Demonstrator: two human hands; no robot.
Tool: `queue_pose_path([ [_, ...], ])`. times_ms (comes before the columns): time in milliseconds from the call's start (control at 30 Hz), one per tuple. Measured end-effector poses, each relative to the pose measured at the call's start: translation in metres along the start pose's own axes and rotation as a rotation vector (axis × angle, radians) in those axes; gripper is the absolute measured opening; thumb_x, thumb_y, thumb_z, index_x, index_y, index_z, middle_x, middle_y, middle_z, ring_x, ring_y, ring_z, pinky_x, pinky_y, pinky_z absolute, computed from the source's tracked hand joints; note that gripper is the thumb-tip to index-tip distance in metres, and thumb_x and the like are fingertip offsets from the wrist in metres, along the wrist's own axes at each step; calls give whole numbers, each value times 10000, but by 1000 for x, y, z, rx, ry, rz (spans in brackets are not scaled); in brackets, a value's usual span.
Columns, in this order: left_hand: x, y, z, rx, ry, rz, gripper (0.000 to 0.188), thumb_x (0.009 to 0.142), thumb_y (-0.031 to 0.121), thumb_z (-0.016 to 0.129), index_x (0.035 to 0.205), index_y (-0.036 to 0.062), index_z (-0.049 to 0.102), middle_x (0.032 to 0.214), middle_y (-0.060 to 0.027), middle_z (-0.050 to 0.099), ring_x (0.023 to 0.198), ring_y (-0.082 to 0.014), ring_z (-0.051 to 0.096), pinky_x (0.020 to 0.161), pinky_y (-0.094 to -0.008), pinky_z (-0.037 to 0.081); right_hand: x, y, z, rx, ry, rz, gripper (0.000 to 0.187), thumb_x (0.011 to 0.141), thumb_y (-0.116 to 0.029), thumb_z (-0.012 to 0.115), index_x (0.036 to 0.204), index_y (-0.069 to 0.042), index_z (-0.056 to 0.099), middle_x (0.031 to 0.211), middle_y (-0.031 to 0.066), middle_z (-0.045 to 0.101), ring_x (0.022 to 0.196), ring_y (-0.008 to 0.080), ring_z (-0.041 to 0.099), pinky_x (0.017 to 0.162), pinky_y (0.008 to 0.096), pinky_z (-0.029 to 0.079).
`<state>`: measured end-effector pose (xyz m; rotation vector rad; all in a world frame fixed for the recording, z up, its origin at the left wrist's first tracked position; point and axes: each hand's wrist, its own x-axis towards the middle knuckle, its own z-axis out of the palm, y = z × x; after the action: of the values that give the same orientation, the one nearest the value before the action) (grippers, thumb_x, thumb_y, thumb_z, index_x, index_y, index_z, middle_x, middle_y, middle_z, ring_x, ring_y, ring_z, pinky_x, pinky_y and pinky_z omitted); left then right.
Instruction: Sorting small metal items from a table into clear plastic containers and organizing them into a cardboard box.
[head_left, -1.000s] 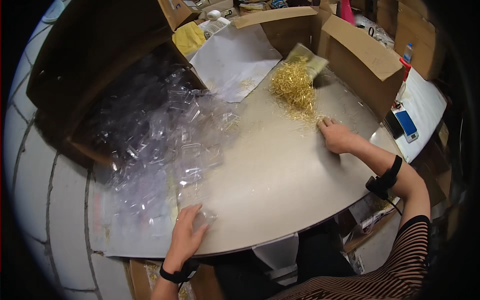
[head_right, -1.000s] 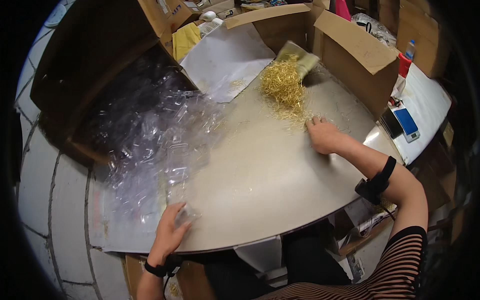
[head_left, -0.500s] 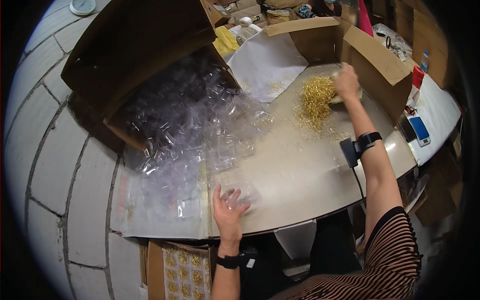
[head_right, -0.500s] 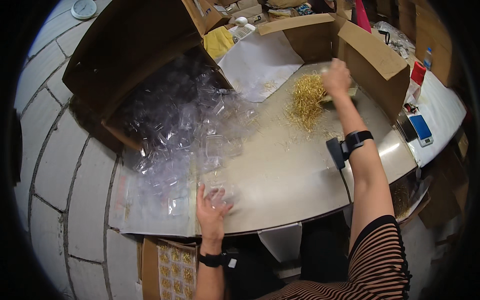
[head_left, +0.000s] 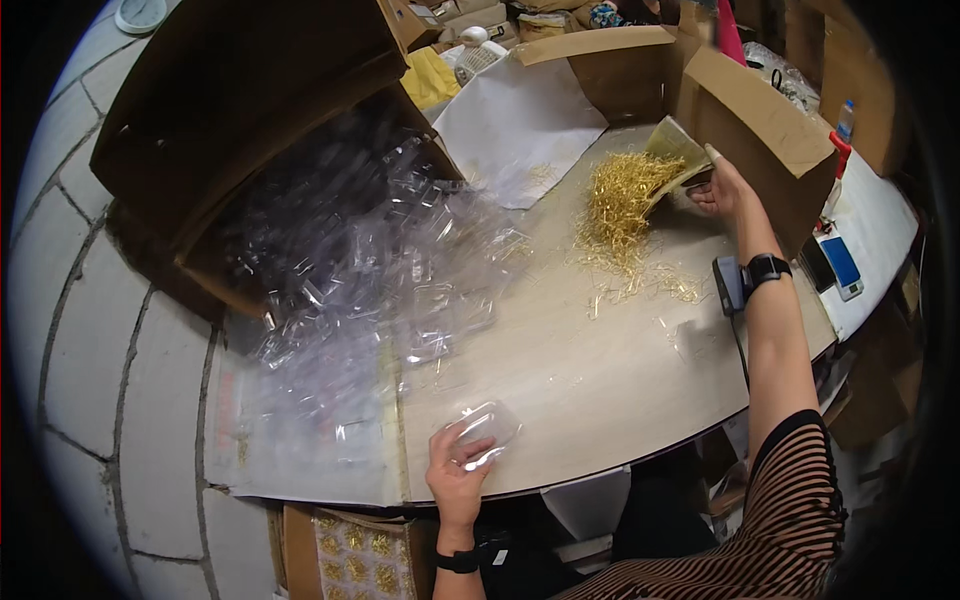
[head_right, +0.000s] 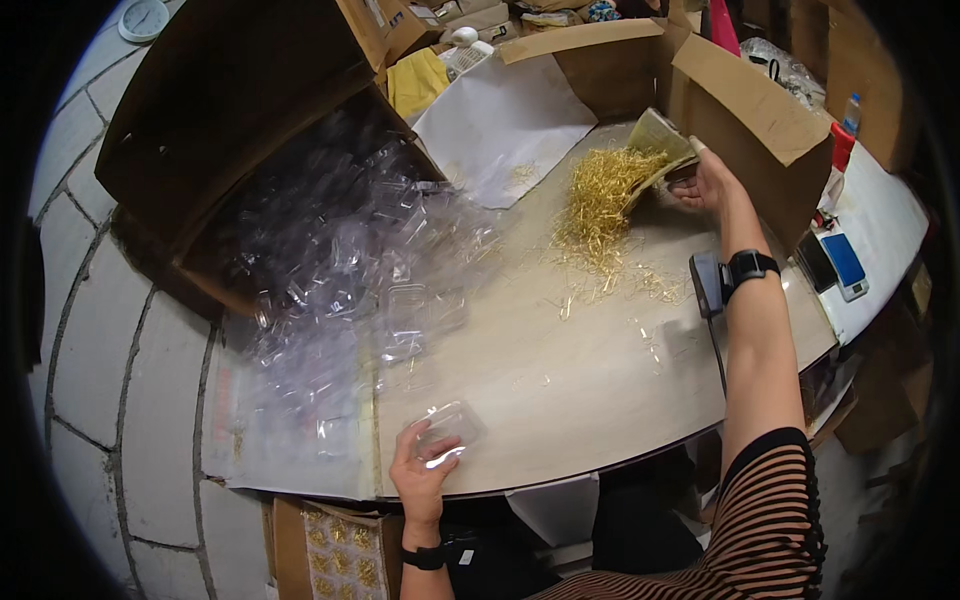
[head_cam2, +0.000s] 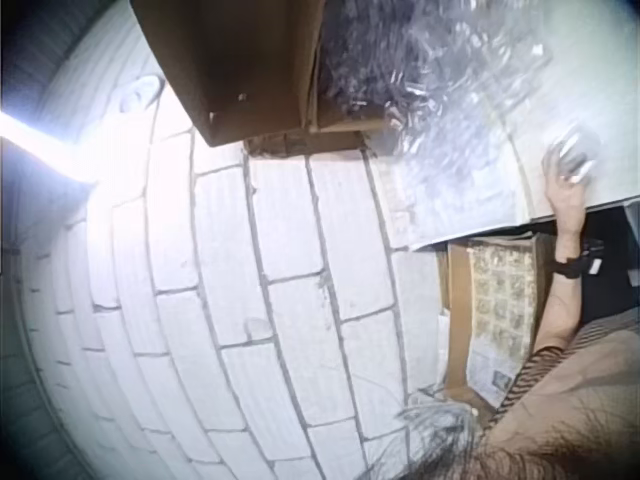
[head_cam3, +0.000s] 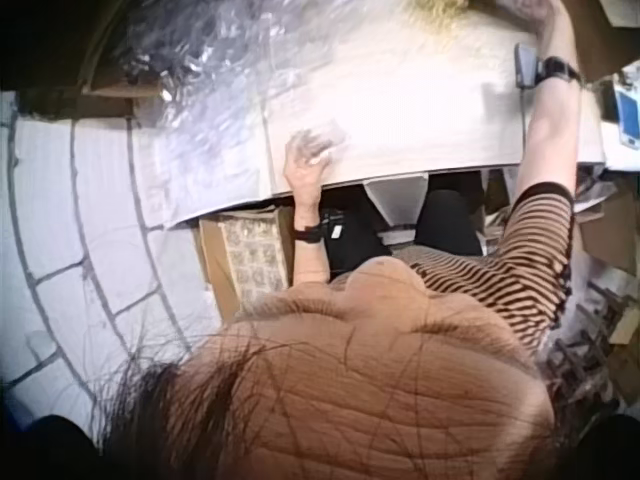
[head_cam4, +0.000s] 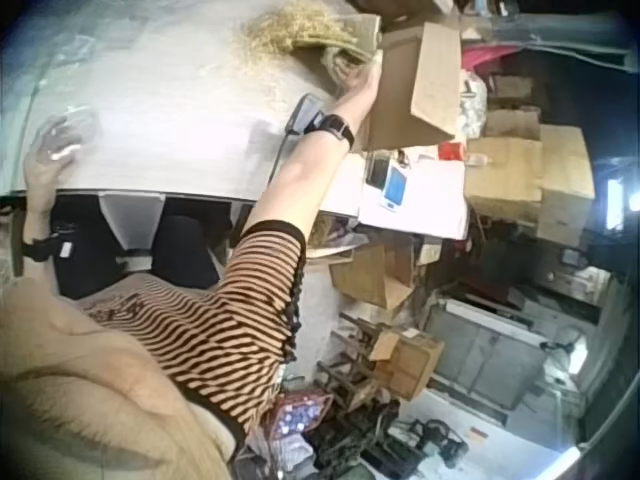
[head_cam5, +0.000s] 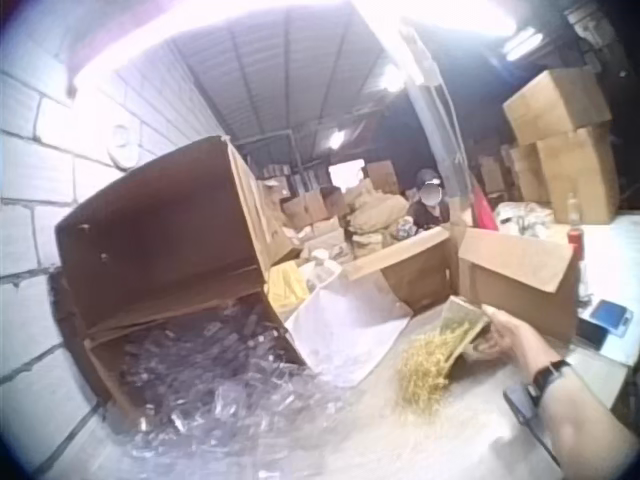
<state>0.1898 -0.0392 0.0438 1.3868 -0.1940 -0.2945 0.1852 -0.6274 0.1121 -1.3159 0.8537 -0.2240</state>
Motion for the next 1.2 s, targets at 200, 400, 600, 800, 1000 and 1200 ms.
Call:
queue_pose_path([
  [200,3,-17,-10,250,-124,207,405,722,-166,564,1099,-23,530,1209,-122,418,1152,-255,534,930,-338,485,-16,19,32,336,-204,-227,457,921,-375,388,1248,-93,537,1177,123,602,1042,279,599,945,467,444],
  [400,15,-19,-5,207,-123,242,345,843,-46,582,1183,-39,524,1190,-109,479,1027,-202,575,789,-291,531,-61,23,60,-167,-412,-412,467,784,-66,562,1221,89,504,1066,160,624,981,214,631,830,310,525],
  [600,7,-18,4,172,46,170,224,871,-54,536,1085,-6,580,1080,-90,561,795,-148,628,657,-231,521,-51,34,81,-50,-118,53,831,885,-540,498,1309,157,339,1145,292,570,977,351,636,866,380,527],
  [800,1,-1,12,182,114,187,505,834,-107,488,1318,-2,392,1079,-121,554,728,-123,610,633,-242,529,-42,56,158,462,-88,64,802,873,-625,464,1280,65,433,1157,253,584,985,368,625,891,476,508],
  [1000,5,-10,13,242,101,123,373,852,-75,505,1219,-66,438,1079,-145,554,716,-123,607,619,-214,509,8,63,196,1123,-135,-87,365,888,-231,635,1178,-32,536,1032,125,631,891,278,660,717,488,587],
  [1200,5,-15,10,239,103,125,312,861,-68,500,1170,-56,461,1026,-133,578,727,-121,606,619,-218,514,20,53,201,930,240,-190,264,870,-44,602,1089,83,527,935,191,627,763,288,669,620,414,598],
])
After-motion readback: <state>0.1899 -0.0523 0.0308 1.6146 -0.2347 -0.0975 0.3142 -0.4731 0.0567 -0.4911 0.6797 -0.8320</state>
